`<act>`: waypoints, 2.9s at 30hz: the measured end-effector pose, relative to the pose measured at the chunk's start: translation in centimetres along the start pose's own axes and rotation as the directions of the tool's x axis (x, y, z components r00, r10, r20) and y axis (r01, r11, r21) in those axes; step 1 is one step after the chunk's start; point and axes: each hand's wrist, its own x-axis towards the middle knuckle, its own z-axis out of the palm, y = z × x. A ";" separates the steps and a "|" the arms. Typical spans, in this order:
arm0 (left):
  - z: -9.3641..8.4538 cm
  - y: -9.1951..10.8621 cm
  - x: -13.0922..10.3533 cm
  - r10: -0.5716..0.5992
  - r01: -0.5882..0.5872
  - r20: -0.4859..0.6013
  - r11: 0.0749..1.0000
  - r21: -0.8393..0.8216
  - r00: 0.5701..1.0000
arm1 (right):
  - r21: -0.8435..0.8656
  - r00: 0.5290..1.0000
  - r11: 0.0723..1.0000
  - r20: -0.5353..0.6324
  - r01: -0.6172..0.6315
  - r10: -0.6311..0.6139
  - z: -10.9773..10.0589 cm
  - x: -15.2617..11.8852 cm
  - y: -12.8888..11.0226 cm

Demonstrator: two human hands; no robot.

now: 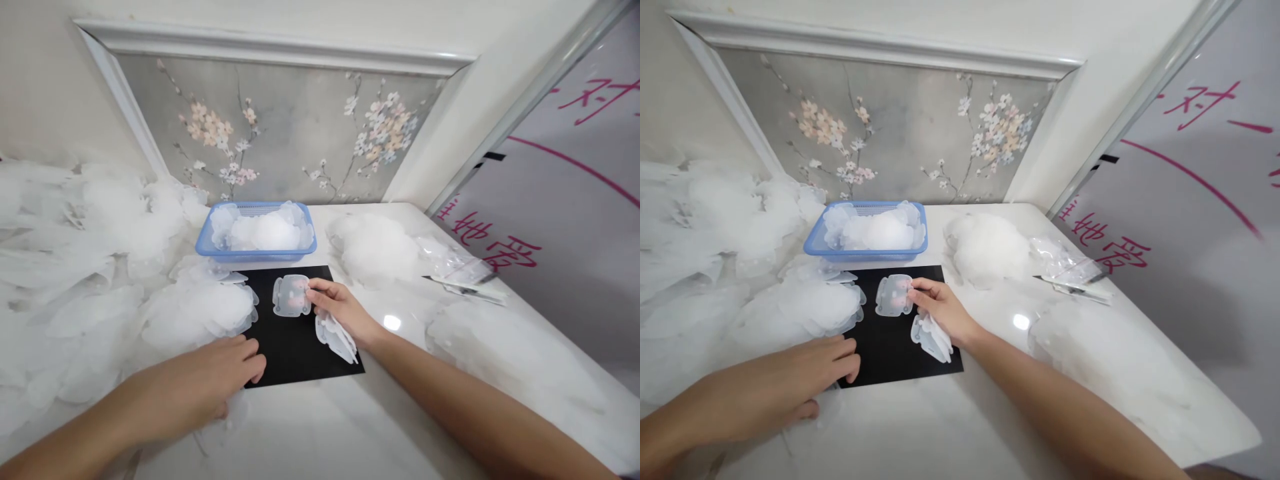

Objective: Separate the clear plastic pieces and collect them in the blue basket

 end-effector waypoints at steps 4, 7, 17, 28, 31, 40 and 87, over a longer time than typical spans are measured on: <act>-0.1 0.0 0.9 -0.046 0.042 0.145 0.999 0.035 0.988 | 0.025 1.000 0.999 -0.015 -0.023 0.023 -0.2 0.0 -0.1; -0.9 0.2 1.4 -0.061 0.073 0.093 0.990 -0.124 0.994 | 0.037 0.999 0.999 -0.032 -0.039 0.040 -0.2 0.1 -0.1; 1.0 -1.1 4.7 -0.164 0.081 -0.079 0.784 -0.615 0.983 | 0.087 0.998 0.995 -0.048 -0.042 0.047 -0.4 0.3 0.0; 1.9 -1.1 5.4 -0.269 0.061 -0.093 0.514 -0.856 0.959 | 0.202 0.893 0.946 -0.426 0.252 -0.147 -2.0 0.2 -2.5; 1.9 -1.1 5.4 -0.293 0.077 -0.085 0.501 -0.862 0.952 | 0.204 0.880 0.938 -0.446 0.281 -0.166 -3.0 0.3 -2.9; 1.9 -1.4 5.6 -0.269 -0.035 -0.135 0.346 -0.938 0.954 | -0.309 0.965 0.930 -0.103 0.200 -0.242 0.9 -0.4 0.5; -1.0 -2.1 4.5 -0.149 0.501 -0.602 0.724 0.474 0.785 | -0.018 0.999 0.999 0.035 -0.026 0.027 0.2 0.0 0.4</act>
